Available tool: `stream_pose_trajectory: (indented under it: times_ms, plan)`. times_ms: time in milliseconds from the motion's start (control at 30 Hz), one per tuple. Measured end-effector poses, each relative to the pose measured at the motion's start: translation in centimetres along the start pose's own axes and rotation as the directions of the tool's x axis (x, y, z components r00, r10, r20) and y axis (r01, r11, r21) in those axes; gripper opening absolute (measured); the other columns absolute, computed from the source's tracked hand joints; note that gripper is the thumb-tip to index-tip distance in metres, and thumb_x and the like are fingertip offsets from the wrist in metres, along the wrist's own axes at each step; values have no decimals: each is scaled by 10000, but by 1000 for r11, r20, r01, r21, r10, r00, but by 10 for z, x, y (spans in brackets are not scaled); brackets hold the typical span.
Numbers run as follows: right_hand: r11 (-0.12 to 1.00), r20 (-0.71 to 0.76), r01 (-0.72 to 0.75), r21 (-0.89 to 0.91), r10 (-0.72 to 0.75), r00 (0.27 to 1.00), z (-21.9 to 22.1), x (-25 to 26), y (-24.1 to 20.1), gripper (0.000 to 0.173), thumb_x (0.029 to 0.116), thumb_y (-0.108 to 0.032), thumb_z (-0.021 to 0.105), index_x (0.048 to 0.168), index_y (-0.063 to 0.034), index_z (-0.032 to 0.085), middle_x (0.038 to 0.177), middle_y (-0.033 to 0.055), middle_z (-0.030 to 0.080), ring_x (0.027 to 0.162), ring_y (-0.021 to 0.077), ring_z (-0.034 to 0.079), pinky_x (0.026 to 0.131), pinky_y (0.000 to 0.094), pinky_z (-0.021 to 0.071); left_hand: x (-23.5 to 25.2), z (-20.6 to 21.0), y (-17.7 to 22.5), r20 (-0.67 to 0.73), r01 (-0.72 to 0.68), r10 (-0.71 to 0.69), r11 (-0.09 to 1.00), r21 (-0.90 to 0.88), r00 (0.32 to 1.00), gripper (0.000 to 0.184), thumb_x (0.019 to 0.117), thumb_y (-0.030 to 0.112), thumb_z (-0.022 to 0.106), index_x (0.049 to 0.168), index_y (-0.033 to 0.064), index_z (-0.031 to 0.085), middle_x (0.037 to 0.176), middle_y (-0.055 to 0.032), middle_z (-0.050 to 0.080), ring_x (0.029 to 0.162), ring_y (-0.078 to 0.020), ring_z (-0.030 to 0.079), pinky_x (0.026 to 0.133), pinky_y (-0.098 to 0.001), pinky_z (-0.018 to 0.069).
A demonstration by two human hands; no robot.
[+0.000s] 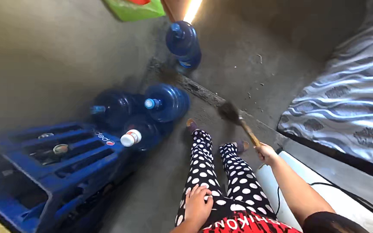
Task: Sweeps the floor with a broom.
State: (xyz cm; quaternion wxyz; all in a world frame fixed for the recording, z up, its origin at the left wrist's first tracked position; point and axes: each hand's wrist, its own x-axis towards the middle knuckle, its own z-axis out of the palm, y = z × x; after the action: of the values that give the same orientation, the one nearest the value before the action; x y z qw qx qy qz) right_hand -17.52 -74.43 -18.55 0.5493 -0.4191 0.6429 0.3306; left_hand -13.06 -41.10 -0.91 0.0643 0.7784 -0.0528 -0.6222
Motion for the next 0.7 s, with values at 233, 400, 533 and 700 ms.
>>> stream_pose_trajectory:
  times_ms: [233,400,533,700]
  plan:
    - [989,-242,146,-16,-145,959,53,-23,-68,554,1027,-80,524,1547,-165,352,764,24,436,483,96,378,434,271,349,19,-43,-42,76,-34,48,985,-170,996,373,1039,366,471,1283,202,700,1459,8,601,1448,-199,446,1232,-514,243]
    - [976,-116,179,-125,-194,974,120,-53,-149,525,1044,-88,515,1539,-186,372,728,-7,424,474,70,373,421,235,333,77,-116,-72,-113,-323,305,926,-197,945,391,1030,296,530,1366,132,645,1463,-101,585,1407,-275,492,1220,-512,286]
    - [913,-9,233,-336,-250,968,195,-80,-229,557,1040,-81,520,1567,-186,371,761,14,471,494,82,402,438,243,356,154,-227,-85,-555,-354,121,873,-335,823,364,1016,199,551,1308,3,643,1433,-239,552,1382,-359,498,1175,-465,388]
    - [767,141,357,-533,-336,931,296,-95,-315,626,1001,-42,564,1579,-164,356,884,60,555,535,93,452,462,250,396,243,-337,-93,-532,-321,-509,446,-835,677,494,1075,313,505,1406,-54,498,1393,-292,539,1320,-409,516,1111,-517,427]
